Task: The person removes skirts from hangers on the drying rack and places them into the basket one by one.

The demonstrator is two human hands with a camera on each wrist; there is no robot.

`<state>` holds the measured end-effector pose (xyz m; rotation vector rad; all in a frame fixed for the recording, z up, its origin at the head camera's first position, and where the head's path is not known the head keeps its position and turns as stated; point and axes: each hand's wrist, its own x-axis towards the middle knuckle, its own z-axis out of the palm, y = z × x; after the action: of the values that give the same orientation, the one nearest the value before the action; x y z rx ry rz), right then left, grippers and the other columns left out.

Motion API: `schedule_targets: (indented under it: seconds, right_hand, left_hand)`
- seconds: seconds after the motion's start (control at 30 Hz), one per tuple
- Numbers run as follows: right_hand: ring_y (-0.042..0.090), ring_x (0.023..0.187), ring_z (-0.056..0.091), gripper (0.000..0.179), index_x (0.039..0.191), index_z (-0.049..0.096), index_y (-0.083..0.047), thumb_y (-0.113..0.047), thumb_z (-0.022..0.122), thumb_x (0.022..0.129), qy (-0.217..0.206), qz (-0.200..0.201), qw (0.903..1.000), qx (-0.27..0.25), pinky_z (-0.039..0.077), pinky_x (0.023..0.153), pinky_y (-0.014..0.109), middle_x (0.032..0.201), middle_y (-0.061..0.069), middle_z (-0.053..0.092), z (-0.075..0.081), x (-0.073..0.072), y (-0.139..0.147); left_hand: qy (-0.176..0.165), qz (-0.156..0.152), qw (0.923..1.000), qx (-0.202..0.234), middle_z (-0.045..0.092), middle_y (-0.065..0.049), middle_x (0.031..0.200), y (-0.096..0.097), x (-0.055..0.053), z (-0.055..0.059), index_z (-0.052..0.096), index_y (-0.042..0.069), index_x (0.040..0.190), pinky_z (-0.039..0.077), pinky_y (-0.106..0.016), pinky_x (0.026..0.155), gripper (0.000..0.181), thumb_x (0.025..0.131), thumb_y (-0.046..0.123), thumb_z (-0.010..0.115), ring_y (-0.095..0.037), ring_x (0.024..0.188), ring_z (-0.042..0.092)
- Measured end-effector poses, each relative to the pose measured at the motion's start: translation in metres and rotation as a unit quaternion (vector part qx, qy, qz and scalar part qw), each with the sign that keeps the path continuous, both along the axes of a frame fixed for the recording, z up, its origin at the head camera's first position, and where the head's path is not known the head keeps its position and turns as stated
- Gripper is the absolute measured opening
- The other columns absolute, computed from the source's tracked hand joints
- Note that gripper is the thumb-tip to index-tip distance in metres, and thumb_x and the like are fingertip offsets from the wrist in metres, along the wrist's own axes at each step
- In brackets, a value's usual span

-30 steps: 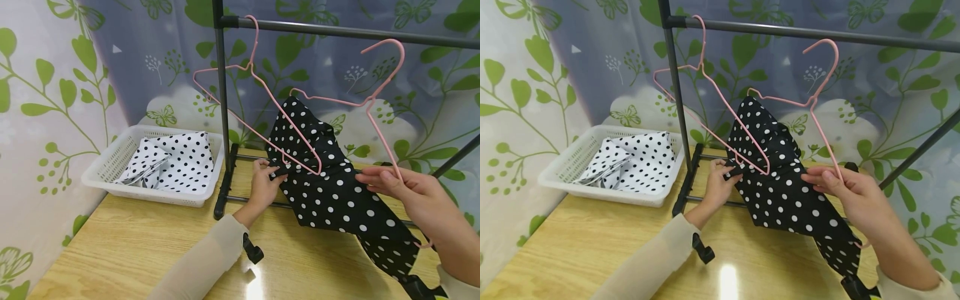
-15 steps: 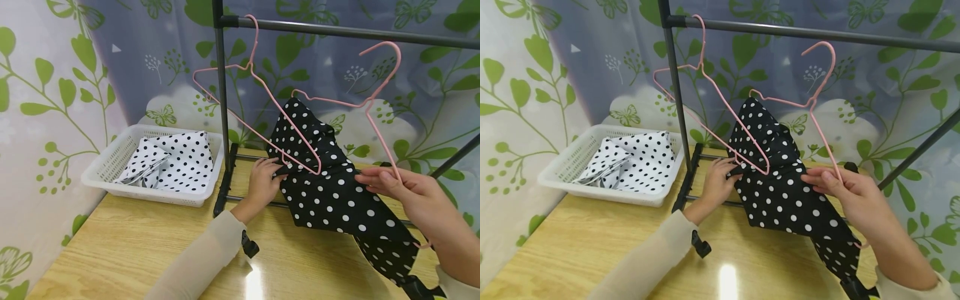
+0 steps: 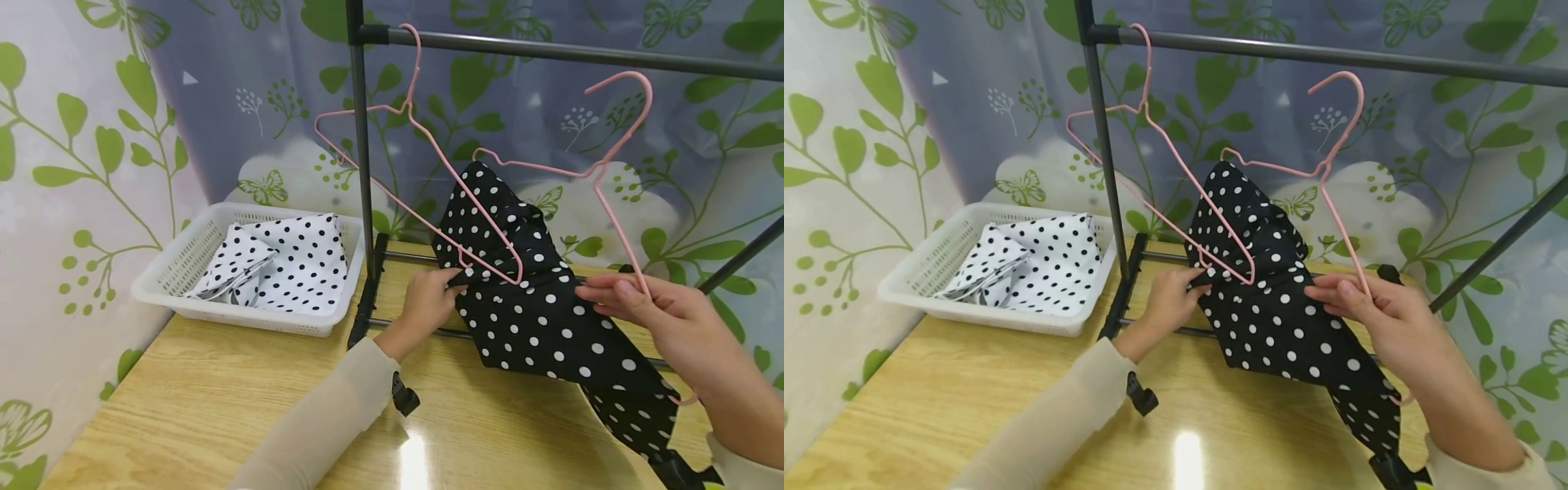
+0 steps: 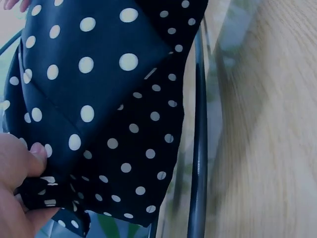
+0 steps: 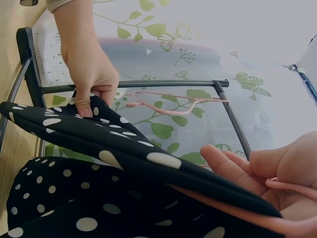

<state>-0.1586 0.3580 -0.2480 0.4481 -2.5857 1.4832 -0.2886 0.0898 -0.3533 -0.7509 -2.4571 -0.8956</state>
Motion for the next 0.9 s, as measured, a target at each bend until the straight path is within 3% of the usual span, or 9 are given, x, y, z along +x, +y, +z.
schedule_targets:
  seconds: [0.23, 0.5, 0.63, 0.9]
  right_hand:
    - [0.002, 0.103, 0.065, 0.035, 0.126, 0.06, 0.001, -0.017, 0.038, 0.106, -0.002, -0.014, 0.9996, 0.023, 0.048, 0.083, 0.012, 0.116, -0.007, 0.069, -0.004, 0.0, 0.004]
    - [0.0, 0.102, 0.064, 0.031, 0.125, 0.062, -0.004, -0.01, 0.038, 0.105, 0.018, 0.003, 0.9993, 0.032, 0.047, 0.082, 0.01, 0.114, -0.009, 0.07, -0.007, 0.002, 0.012]
    - [-0.001, 0.102, 0.064, 0.032, 0.125, 0.063, -0.005, -0.012, 0.039, 0.106, 0.006, -0.008, 0.9993, 0.036, 0.046, 0.082, 0.009, 0.114, -0.012, 0.069, -0.008, 0.004, 0.014]
    - [-0.002, 0.102, 0.064, 0.031, 0.124, 0.063, -0.005, -0.004, 0.039, 0.104, 0.045, 0.007, 0.998, 0.043, 0.047, 0.082, 0.01, 0.112, -0.011, 0.07, -0.01, 0.006, 0.019]
  left_hand:
    - [-0.043, -0.007, 0.9983, -0.04, 0.074, -0.005, 0.102, -0.007, -0.008, 0.01, 0.073, 0.009, 0.112, 0.041, -0.022, 0.058, 0.024, 0.09, 0.017, 0.071, -0.014, 0.075, 0.069]
    - [-0.066, -0.038, 0.9955, -0.056, 0.074, -0.006, 0.101, -0.018, -0.016, 0.018, 0.073, 0.01, 0.113, 0.041, -0.023, 0.06, 0.023, 0.091, 0.016, 0.069, -0.014, 0.072, 0.065]
    - [-0.059, -0.041, 0.9941, -0.081, 0.074, -0.006, 0.101, -0.022, -0.02, 0.02, 0.072, 0.01, 0.114, 0.042, -0.024, 0.064, 0.024, 0.091, 0.015, 0.069, -0.017, 0.076, 0.066]
    - [-0.033, -0.078, 0.9909, -0.105, 0.073, -0.01, 0.102, -0.031, -0.03, 0.023, 0.071, 0.006, 0.115, 0.046, -0.029, 0.069, 0.025, 0.091, 0.012, 0.068, -0.019, 0.079, 0.069]
